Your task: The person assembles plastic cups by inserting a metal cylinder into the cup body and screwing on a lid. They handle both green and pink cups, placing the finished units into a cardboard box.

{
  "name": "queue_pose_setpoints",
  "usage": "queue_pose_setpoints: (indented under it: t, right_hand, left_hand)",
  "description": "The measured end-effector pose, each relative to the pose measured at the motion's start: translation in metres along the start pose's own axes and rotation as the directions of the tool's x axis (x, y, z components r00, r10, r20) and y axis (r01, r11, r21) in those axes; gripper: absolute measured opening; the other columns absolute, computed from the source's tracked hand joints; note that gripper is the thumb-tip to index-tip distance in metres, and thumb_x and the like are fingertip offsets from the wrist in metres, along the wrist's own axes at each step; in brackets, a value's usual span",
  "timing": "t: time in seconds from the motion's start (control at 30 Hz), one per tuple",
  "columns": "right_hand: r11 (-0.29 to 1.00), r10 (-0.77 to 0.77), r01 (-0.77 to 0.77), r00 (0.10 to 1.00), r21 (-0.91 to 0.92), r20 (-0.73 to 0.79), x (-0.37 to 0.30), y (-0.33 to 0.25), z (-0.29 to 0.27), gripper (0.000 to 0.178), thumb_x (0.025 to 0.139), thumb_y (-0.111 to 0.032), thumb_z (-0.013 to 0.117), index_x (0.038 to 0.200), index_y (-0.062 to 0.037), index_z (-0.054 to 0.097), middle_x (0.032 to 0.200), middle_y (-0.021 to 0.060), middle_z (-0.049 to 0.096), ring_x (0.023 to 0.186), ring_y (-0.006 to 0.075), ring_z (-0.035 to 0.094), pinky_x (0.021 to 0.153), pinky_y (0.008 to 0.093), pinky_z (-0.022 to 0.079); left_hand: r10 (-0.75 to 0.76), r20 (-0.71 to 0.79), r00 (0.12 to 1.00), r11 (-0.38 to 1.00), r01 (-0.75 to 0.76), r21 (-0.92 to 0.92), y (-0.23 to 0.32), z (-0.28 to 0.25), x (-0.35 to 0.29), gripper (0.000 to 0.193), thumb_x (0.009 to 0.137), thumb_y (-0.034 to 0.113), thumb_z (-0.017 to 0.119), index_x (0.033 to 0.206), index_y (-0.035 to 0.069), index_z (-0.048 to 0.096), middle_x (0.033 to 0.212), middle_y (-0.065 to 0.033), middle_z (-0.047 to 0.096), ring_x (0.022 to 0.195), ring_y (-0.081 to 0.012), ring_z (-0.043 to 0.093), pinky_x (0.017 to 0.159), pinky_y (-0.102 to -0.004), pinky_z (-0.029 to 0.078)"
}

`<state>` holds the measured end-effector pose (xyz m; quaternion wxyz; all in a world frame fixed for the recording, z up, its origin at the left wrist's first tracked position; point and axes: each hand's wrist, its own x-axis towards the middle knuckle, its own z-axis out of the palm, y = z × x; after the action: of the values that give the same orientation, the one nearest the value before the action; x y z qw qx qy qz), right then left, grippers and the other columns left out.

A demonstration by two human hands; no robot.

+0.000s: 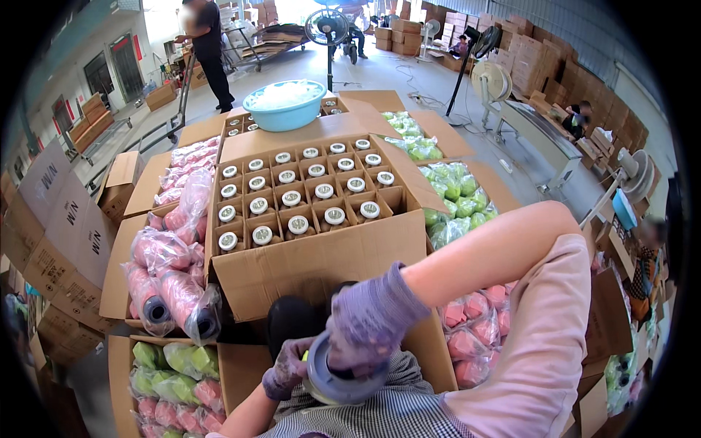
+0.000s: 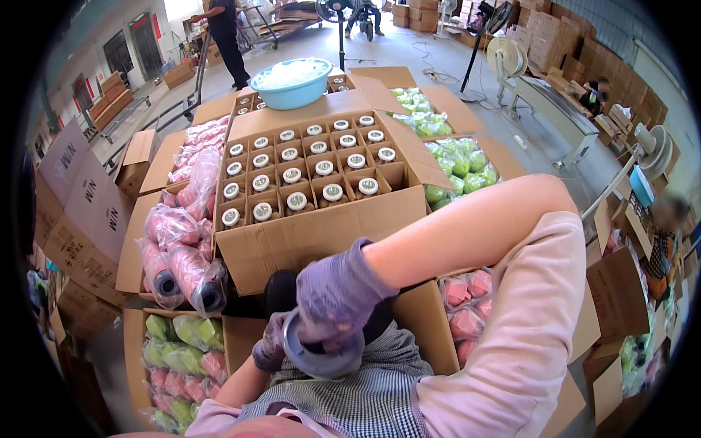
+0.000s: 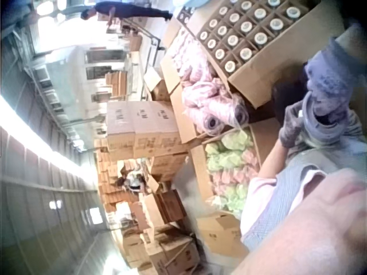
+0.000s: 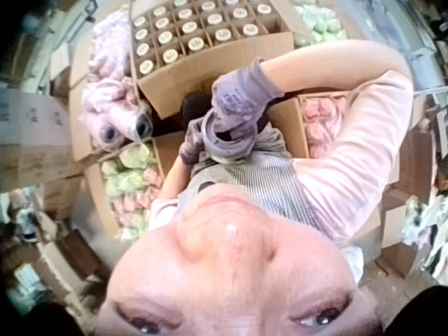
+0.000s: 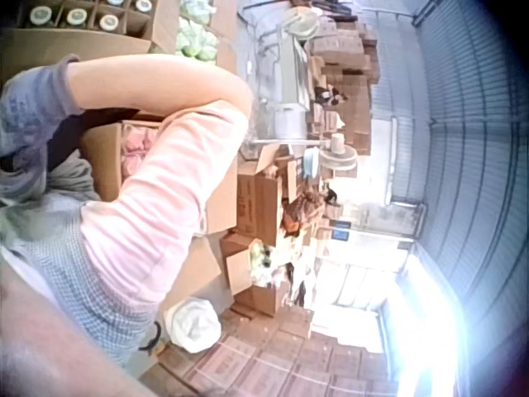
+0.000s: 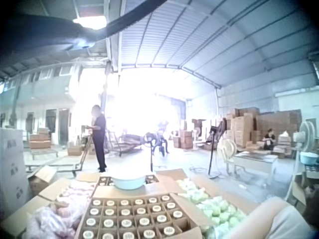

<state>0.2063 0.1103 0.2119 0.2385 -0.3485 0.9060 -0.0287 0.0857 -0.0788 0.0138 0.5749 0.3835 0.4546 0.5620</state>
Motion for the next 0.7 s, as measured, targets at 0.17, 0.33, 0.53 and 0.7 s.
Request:
queue_pose_setpoints:
  t: [0.17, 0.33, 0.53, 0.7]
  right_hand:
    - [0.879, 0.410, -0.357, 0.905, 0.315, -0.118, -0.014, 0.030, 0.033, 0.036, 0.095, -0.041, 0.054, 0.107, -0.0072, 0.059, 0.079, 0.0211, 0.066, 0.076, 0.0392, 0.067, 0.068, 0.0485, 0.053]
    - [0.779, 0.526, -0.476, 0.851, 0.407, -0.011, -0.021, 0.039, 0.043, 0.039, 0.094, -0.040, 0.055, 0.106, -0.0039, 0.061, 0.089, 0.0226, 0.068, 0.088, 0.0407, 0.067, 0.080, 0.0476, 0.052]
    - [0.720, 0.590, -0.500, 0.806, 0.481, -0.045, -0.023, 0.046, 0.035, 0.034, 0.094, -0.035, 0.057, 0.107, -0.0045, 0.066, 0.099, 0.0204, 0.069, 0.094, 0.0372, 0.066, 0.082, 0.0452, 0.052]
    - [0.960, 0.250, -0.135, 0.811, 0.247, -0.529, -0.025, 0.080, 0.089, 0.029, 0.092, -0.024, 0.059, 0.113, -0.0065, 0.068, 0.108, 0.0165, 0.066, 0.104, 0.0359, 0.061, 0.089, 0.0429, 0.051]
  left_hand:
    - [0.061, -0.410, 0.910, 0.996, -0.080, -0.029, -0.016, 0.028, -0.005, 0.042, 0.092, 0.020, 0.068, 0.125, -0.005, 0.064, 0.104, -0.0027, 0.069, 0.091, -0.0079, 0.061, 0.082, -0.0242, 0.051]
    - [0.145, -0.446, 0.883, 0.985, -0.086, 0.149, -0.024, 0.045, 0.006, 0.056, 0.098, 0.040, 0.062, 0.131, -0.005, 0.058, 0.114, -0.0046, 0.068, 0.100, -0.0105, 0.060, 0.089, -0.0269, 0.049]
    - [-0.027, -0.293, 0.956, 0.951, 0.114, 0.286, 0.018, 0.025, -0.001, 0.049, 0.101, 0.031, 0.055, 0.139, 0.001, 0.052, 0.118, -0.0037, 0.064, 0.105, -0.0114, 0.056, 0.095, -0.0272, 0.046]
    - [0.195, -0.135, 0.972, 0.799, -0.078, 0.596, 0.034, -0.022, -0.019, 0.091, 0.078, 0.029, 0.081, 0.153, 0.004, 0.035, 0.140, -0.0161, 0.052, 0.126, -0.0227, 0.052, 0.106, -0.0350, 0.040]
